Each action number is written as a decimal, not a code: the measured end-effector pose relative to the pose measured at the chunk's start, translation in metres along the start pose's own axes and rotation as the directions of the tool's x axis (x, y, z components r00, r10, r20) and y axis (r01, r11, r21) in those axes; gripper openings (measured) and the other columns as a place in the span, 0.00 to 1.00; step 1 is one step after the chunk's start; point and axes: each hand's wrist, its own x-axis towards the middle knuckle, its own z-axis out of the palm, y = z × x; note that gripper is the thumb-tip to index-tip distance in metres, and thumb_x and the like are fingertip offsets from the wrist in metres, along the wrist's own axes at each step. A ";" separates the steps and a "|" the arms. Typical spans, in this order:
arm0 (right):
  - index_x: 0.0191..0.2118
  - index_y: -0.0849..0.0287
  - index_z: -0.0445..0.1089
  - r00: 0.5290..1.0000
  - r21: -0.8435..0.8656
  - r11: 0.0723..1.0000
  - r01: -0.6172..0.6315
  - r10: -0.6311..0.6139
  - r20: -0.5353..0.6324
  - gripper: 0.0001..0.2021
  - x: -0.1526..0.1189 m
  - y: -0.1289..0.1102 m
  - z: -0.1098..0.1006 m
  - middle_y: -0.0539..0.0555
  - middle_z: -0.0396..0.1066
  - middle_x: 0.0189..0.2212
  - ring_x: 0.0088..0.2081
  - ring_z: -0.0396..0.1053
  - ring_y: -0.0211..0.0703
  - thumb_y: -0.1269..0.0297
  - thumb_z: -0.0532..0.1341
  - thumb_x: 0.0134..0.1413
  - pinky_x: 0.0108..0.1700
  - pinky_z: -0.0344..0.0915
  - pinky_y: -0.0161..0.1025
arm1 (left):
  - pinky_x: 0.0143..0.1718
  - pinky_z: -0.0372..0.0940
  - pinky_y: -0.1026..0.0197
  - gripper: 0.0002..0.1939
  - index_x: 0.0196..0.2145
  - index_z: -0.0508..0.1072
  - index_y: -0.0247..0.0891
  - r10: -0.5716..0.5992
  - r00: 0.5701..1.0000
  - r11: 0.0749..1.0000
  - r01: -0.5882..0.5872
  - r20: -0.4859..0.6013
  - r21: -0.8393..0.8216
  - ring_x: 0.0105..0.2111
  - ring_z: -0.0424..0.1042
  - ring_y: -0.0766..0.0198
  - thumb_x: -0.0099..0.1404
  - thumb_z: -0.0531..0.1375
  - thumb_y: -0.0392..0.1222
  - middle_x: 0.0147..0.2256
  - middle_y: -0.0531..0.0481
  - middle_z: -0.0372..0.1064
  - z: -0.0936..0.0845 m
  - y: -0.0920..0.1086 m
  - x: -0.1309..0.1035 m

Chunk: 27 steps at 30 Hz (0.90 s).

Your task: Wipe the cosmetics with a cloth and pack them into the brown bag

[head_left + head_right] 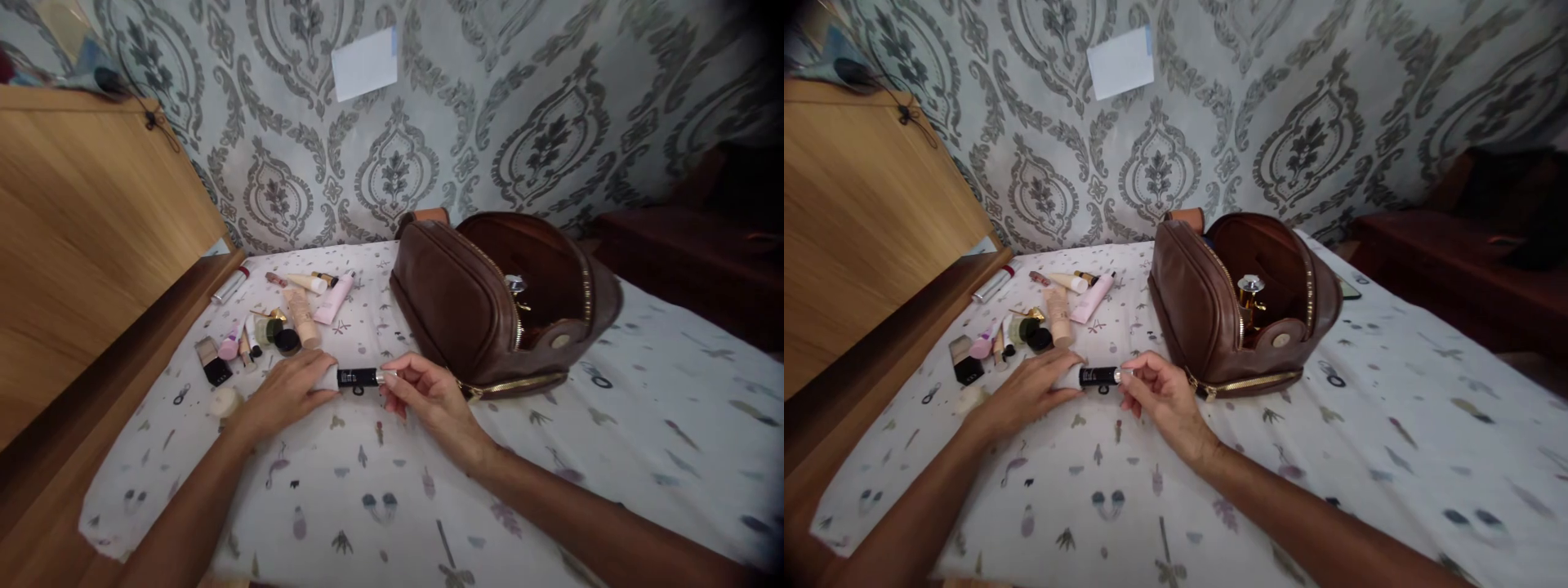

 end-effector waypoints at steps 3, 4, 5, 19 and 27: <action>0.38 0.58 0.68 0.999 -0.021 0.999 0.023 -0.023 0.024 0.20 0.002 0.001 -0.001 0.47 0.68 0.23 0.23 0.65 0.35 0.47 0.68 0.50 0.23 0.61 0.32 | 0.47 0.66 0.52 0.15 0.49 0.67 0.39 0.005 1.000 0.999 -0.005 0.006 -0.040 0.47 0.72 0.53 0.70 0.56 0.50 0.47 0.43 0.71 0.000 -0.006 -0.001; 0.38 0.57 0.68 0.999 -0.034 0.999 0.042 -0.041 0.024 0.20 0.002 0.002 -0.001 0.46 0.67 0.22 0.23 0.64 0.35 0.47 0.68 0.50 0.23 0.61 0.32 | 0.47 0.67 0.53 0.15 0.48 0.67 0.39 0.002 1.000 0.999 -0.002 0.009 -0.052 0.46 0.72 0.53 0.70 0.56 0.50 0.46 0.44 0.71 0.000 -0.006 -0.001; 0.39 0.57 0.68 0.998 -0.045 0.997 0.062 -0.061 0.020 0.19 0.002 0.003 -0.001 0.46 0.67 0.22 0.23 0.63 0.35 0.47 0.68 0.50 0.23 0.61 0.32 | 0.46 0.67 0.54 0.14 0.48 0.67 0.40 0.001 1.000 0.998 -0.001 0.008 -0.065 0.45 0.72 0.54 0.70 0.56 0.50 0.45 0.45 0.71 0.000 -0.006 -0.001; 0.36 0.57 0.70 0.987 -0.224 0.962 0.158 -0.147 0.067 0.10 -0.005 0.007 0.004 0.50 0.71 0.28 0.29 0.68 0.38 0.57 0.66 0.54 0.30 0.65 0.34 | 0.38 0.68 0.52 0.10 0.48 0.64 0.36 0.191 0.965 0.962 -0.148 -0.179 0.231 0.39 0.68 0.53 0.72 0.51 0.39 0.39 0.44 0.69 0.025 0.036 0.005; 0.35 0.56 0.71 0.974 -0.263 0.941 0.214 -0.226 -0.017 0.10 -0.008 0.005 0.001 0.50 0.70 0.26 0.28 0.67 0.40 0.55 0.65 0.55 0.30 0.64 0.37 | 0.41 0.66 0.53 0.13 0.51 0.64 0.39 0.070 0.990 0.982 -0.047 -0.126 0.182 0.42 0.70 0.53 0.72 0.52 0.46 0.41 0.44 0.70 0.012 0.016 0.002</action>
